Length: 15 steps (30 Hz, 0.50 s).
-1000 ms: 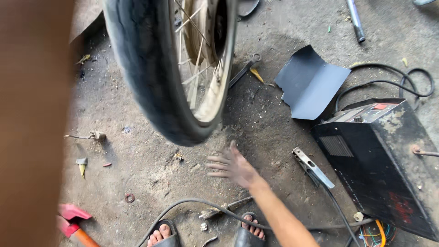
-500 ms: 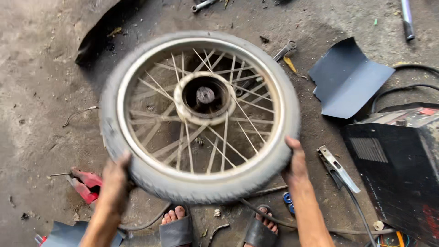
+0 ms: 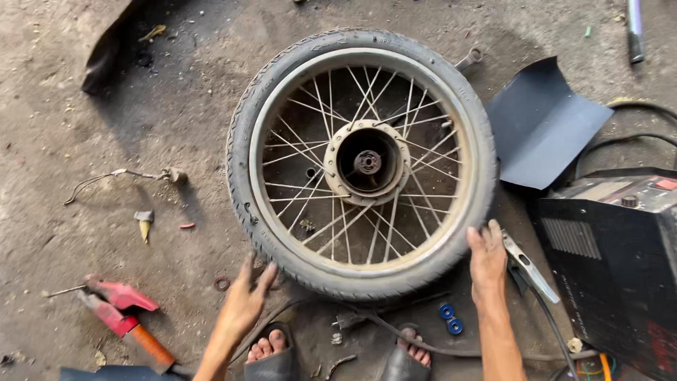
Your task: The person welds the hub of a motorcycle wheel using a welding torch and a grounding clamp. They flip the wheel over to weld the other side of the hub.
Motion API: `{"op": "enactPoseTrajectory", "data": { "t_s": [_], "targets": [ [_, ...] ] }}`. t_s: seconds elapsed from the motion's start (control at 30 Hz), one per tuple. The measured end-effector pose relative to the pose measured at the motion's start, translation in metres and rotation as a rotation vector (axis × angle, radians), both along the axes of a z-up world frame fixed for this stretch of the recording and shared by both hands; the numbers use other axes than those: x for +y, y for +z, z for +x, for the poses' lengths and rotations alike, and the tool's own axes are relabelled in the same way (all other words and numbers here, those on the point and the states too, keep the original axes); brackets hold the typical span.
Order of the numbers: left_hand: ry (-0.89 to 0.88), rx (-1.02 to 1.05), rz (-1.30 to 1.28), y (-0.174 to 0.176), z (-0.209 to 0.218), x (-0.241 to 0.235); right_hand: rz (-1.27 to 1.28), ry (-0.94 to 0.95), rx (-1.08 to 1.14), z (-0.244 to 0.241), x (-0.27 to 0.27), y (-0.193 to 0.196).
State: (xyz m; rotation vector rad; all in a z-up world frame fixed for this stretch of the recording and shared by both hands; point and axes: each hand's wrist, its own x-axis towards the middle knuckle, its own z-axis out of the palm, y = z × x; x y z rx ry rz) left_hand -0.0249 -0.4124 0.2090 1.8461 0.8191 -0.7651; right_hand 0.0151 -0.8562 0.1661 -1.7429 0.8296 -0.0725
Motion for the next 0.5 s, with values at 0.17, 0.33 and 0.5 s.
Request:
{"op": "enactPoseTrajectory", "data": {
  "t_s": [0.17, 0.33, 0.5],
  "targets": [
    [-0.034, -0.441, 0.641, -0.021, -0.069, 0.077, -0.229, 0.129, -0.178, -0.014, 0.044, 0.052],
    [0.288, -0.639, 0.940, -0.176, -0.210, 0.196, -0.355, 0.359, -0.223, -0.058, 0.090, 0.036],
    [0.440, -0.432, 0.737, -0.189, -0.232, 0.238, -0.271, 0.406, -0.157, -0.099, 0.104, 0.025]
  ]
}}
